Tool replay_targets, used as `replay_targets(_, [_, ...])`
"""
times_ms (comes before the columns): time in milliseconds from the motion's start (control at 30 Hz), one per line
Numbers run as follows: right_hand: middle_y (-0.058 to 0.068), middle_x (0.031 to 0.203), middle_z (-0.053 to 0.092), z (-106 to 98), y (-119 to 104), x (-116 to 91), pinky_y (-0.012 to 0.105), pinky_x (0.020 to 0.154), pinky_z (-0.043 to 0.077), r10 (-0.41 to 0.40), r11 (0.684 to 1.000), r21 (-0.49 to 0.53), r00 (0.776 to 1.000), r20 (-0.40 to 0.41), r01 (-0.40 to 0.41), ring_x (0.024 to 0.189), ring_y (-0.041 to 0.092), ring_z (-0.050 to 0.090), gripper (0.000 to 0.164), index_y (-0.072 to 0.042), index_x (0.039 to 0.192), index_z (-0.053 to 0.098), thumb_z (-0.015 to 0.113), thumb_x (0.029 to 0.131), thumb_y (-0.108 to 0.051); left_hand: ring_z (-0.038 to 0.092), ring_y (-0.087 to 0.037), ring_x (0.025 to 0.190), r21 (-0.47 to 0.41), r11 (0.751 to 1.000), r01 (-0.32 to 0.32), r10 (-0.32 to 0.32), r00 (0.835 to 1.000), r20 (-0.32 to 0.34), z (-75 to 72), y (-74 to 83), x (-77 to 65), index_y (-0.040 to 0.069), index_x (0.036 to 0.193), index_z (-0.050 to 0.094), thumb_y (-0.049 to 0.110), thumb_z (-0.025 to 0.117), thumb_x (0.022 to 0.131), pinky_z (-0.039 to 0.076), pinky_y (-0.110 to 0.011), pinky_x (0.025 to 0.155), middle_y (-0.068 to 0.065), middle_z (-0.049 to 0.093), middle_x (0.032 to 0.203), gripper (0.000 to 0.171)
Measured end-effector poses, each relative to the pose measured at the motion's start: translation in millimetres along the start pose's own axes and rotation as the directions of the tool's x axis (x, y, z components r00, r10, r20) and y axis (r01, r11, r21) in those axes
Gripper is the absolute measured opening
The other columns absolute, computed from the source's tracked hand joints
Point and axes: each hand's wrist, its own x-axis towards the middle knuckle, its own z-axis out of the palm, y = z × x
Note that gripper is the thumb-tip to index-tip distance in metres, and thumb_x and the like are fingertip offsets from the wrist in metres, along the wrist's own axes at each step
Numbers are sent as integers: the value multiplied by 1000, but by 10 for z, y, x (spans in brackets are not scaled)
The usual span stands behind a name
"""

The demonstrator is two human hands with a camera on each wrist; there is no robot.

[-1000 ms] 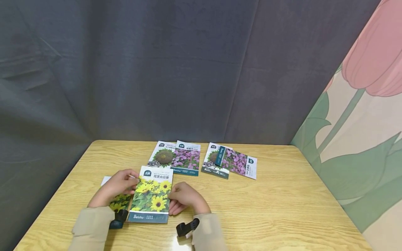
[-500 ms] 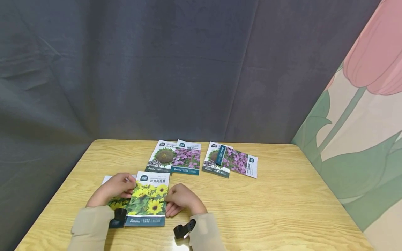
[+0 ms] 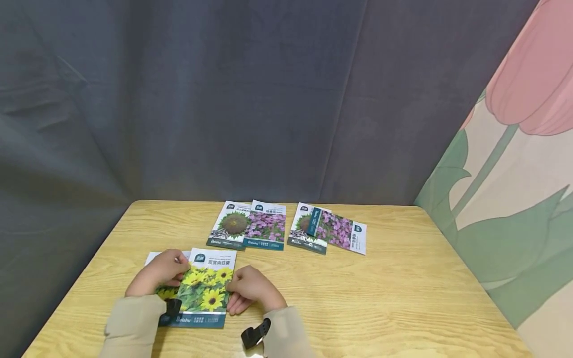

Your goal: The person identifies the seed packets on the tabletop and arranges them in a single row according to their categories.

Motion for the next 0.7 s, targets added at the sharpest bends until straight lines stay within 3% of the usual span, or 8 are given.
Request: replay_targets(700, [14, 61, 68, 18, 24, 31, 26, 44, 55, 23, 1000, 5, 999, -40, -23, 44, 13, 63, 25, 3, 80, 64, 60, 100, -11, 43, -13, 46, 109, 993, 49, -44, 998, -40, 64, -13, 21, 13, 59, 40, 2, 53, 98, 52, -29, 53, -3, 46, 57, 43])
